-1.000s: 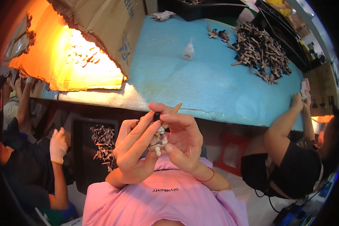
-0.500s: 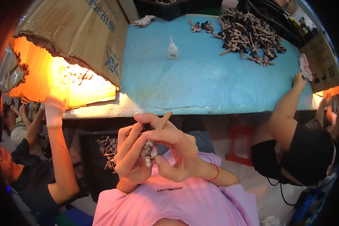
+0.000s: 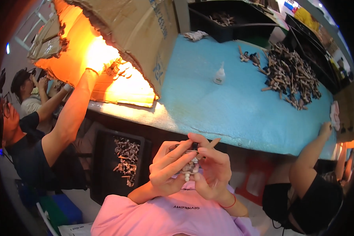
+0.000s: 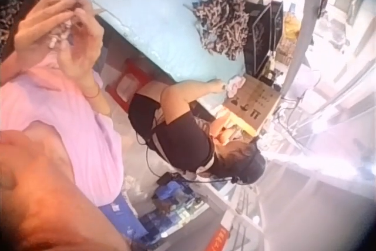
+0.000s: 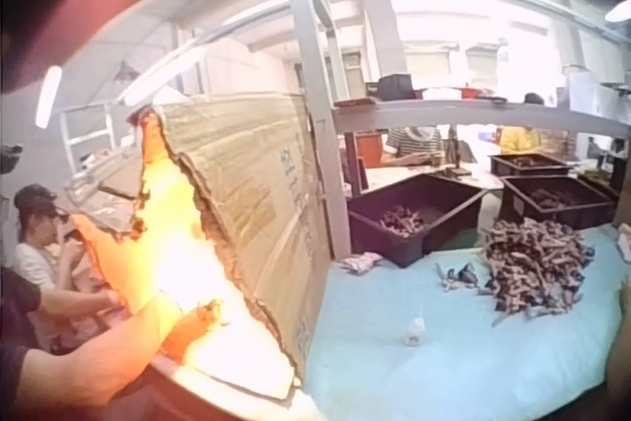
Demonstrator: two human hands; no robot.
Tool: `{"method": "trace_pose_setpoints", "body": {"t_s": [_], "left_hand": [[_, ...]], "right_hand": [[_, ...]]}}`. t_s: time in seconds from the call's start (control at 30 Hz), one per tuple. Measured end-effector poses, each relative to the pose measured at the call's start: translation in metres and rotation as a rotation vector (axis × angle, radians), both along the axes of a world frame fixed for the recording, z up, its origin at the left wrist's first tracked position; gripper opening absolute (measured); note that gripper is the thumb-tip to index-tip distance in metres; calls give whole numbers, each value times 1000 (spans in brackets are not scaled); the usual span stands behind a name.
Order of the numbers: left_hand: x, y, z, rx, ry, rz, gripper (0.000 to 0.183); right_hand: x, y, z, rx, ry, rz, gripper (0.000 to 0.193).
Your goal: The person assembles robot figurines by gluing plastic components together with adhesive from a bottle, using a precision applicator.
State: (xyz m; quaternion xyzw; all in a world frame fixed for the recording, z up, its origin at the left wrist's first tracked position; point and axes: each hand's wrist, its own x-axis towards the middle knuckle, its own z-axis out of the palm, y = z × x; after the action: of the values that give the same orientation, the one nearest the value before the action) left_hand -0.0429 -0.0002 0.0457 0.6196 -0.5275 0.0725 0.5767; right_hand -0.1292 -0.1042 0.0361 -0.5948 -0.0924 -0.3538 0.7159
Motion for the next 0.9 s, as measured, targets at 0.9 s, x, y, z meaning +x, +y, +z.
{"method": "trace_pose_setpoints", "body": {"t_s": [0.9], "left_hand": [[0,-2,-3,36,53,16,57]], "right_hand": [[2,-2,4,108,37,49,59]]}}
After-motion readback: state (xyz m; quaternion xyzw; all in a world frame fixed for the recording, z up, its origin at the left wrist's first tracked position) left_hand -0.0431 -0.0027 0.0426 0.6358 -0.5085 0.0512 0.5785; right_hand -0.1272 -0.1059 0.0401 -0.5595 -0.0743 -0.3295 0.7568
